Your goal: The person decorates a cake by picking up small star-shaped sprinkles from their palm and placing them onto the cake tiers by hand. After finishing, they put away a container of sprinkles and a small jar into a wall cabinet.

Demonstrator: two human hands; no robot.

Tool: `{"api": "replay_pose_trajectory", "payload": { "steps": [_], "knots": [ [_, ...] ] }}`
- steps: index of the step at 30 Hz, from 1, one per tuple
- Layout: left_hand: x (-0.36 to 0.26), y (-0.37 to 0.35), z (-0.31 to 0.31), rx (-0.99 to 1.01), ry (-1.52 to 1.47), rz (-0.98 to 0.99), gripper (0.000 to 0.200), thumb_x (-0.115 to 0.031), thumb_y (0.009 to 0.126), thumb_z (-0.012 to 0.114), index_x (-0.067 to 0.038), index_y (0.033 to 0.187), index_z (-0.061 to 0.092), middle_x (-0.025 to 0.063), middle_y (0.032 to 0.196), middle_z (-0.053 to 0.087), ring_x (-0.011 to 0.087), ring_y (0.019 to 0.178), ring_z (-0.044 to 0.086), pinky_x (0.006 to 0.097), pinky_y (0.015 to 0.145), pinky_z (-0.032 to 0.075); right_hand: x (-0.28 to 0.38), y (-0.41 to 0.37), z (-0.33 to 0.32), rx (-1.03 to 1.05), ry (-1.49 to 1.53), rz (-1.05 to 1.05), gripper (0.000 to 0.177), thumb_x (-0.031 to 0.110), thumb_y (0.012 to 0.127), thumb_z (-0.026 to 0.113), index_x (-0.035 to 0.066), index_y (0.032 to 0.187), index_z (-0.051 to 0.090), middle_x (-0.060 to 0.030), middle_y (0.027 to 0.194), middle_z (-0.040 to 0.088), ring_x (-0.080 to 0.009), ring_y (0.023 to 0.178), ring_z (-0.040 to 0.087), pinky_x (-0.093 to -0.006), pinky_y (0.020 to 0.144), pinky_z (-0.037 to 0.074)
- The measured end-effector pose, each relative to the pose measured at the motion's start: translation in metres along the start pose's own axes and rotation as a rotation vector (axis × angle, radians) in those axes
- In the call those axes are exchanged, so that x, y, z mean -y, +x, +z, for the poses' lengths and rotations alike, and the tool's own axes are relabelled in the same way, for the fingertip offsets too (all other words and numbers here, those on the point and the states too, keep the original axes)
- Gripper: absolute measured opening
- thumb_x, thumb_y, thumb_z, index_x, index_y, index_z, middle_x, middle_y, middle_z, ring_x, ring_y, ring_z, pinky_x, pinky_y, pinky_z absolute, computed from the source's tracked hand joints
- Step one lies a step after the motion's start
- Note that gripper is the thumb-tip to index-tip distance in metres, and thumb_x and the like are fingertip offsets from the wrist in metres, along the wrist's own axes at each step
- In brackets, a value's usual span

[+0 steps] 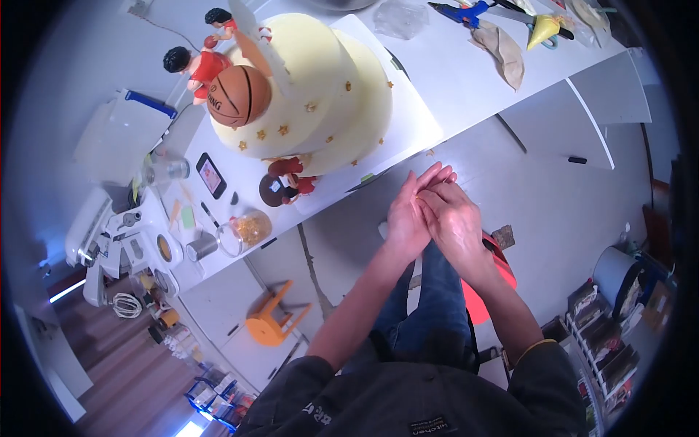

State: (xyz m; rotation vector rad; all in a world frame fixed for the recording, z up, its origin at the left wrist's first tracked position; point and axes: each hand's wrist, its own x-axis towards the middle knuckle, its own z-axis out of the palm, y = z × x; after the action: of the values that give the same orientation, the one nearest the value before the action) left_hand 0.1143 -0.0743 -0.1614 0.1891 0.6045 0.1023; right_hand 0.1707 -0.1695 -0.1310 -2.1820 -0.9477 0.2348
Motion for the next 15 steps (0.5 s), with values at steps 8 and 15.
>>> {"api": "replay_pose_trajectory", "payload": {
  "steps": [8, 15],
  "knots": [
    [-0.007, 0.012, -0.003, -0.025, -0.152, 0.040, 0.055, -0.033, 0.108, 0.050, 0.006, 0.146, 0.046, 0.0195, 0.146, 0.055, 0.0318, 0.142, 0.048, 0.0454, 0.122, 0.036, -0.004, 0.022, -0.027, -0.177, 0.546, 0.356, 0.014, 0.007, 0.091, 0.073, -0.002, 0.102, 0.076, -0.0110, 0.090, 0.075, -0.0211, 0.078, 0.070, -0.0326, 0.070, 0.057],
    [-0.025, 0.000, -0.003, -0.088, -0.279, 0.179, 0.050, -0.025, 0.108, 0.050, 0.008, 0.146, 0.048, 0.0180, 0.156, 0.047, 0.0306, 0.149, 0.040, 0.0435, 0.128, 0.031, -0.031, 0.107, -0.066, -0.818, 0.829, 0.518, 0.018, 0.011, 0.095, 0.074, 0.001, 0.109, 0.078, -0.0065, 0.095, 0.075, -0.0112, 0.082, 0.068, -0.0255, 0.070, 0.054]
  ]
}}
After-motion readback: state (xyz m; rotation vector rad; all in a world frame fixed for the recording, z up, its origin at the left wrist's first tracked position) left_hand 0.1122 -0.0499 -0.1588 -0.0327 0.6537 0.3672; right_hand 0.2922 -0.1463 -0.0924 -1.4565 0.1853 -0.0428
